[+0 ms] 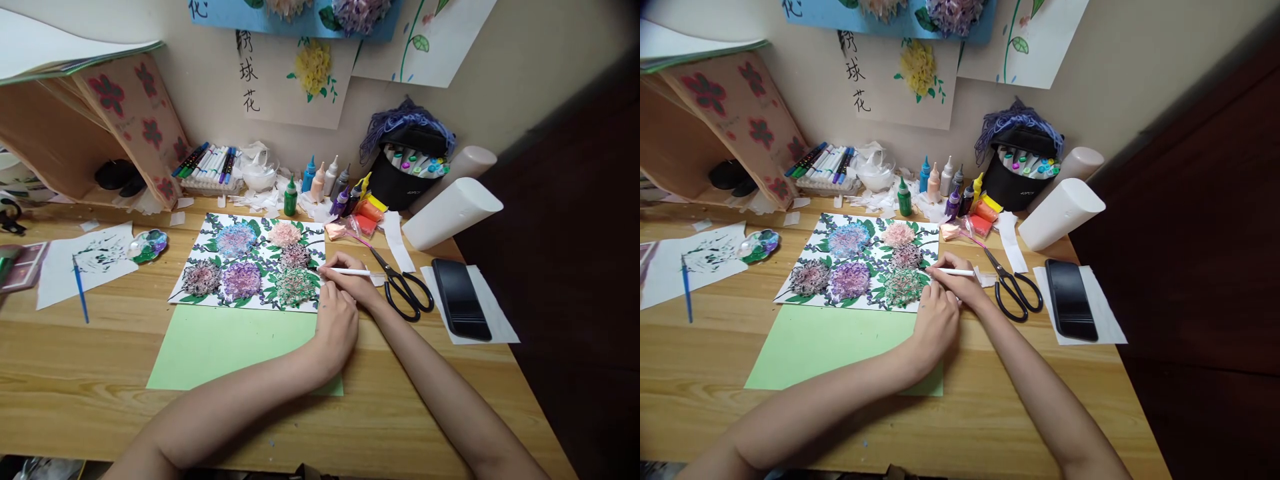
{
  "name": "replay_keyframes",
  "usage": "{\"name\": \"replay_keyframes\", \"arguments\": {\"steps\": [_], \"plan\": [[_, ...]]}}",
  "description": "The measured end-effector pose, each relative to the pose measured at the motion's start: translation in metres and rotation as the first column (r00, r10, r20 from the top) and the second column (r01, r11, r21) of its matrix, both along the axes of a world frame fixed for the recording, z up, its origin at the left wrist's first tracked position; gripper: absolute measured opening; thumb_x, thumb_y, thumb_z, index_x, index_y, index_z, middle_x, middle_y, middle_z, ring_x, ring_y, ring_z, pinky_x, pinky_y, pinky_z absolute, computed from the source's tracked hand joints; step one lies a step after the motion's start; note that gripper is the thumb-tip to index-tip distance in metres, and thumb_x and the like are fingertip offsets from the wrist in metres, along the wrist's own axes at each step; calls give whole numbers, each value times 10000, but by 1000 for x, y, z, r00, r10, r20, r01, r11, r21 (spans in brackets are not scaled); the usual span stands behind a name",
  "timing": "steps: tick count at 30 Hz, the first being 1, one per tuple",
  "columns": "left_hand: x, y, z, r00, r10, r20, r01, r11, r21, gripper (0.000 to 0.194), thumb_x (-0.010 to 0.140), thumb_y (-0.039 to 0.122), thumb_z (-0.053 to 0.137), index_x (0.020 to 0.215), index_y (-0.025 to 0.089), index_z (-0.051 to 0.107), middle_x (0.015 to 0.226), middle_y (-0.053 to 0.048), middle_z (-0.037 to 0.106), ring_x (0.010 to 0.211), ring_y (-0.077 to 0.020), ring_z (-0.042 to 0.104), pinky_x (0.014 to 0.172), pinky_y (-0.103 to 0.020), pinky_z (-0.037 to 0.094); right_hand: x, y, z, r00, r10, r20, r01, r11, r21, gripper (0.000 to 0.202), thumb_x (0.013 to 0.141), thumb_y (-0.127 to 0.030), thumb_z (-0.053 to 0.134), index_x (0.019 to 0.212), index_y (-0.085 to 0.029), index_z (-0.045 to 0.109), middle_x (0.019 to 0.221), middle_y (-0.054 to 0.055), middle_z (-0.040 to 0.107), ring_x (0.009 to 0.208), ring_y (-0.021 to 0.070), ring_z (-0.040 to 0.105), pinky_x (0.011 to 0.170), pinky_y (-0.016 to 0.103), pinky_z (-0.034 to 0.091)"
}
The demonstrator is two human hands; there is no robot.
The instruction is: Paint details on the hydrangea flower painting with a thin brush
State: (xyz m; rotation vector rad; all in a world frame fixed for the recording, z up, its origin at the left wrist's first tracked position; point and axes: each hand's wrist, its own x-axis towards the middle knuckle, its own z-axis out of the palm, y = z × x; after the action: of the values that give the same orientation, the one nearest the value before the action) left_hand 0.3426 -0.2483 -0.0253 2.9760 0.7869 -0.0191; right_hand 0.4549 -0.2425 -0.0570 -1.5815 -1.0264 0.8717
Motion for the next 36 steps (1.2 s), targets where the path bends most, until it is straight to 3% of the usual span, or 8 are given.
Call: {"name": "replay_keyframes", "arguments": {"steps": [12,16,21,29,36], "plan": [[1,0,-1,1000,7,14,-7,1000,-5,286,808,40,417,1000,-25,620,942,-240,636,884,-285,539,770,-386,376,3,0,-2,998,6,67,-5,1000,-9,241,734,-410,653,682,-198,552,661,-16,594,629,135,547,575,251,421],[0,0,-1,1000,18,25,-18,1000,-4,263,804,39,420,958,-11,627,914,-227,638,866,-281,535,770,-393,371,3,-1,-3,999,6,33,-6,1000,-5,246,719,-419,664,704,-197,557,680,-12,605,646,142,564,584,255,435],[-1,0,0,999,32,26,-31,999,-35,248,810,44,409,896,16,640,851,-203,638,878,-286,528,750,-388,375,5,-1,-7,994,-19,106,17,1000,18,245,750,-400,630,655,-199,528,649,-15,593,617,135,549,571,252,422],[0,2,6,999,9,-38,-10,999,-39,281,818,52,404,950,-17,642,904,-221,644,906,-282,534,785,-383,376,5,-1,-6,989,-23,147,17,999,41,247,752,-382,631,637,-198,513,619,-34,533,589,119,493,545,239,372],[-2,2,11,999,12,-44,-14,998,-55,279,821,49,398,944,-3,642,882,-209,642,867,-269,533,752,-380,382,4,-1,-5,996,-10,83,8,1000,20,244,746,-390,647,662,-201,518,633,-32,545,597,123,515,556,244,394]]}}
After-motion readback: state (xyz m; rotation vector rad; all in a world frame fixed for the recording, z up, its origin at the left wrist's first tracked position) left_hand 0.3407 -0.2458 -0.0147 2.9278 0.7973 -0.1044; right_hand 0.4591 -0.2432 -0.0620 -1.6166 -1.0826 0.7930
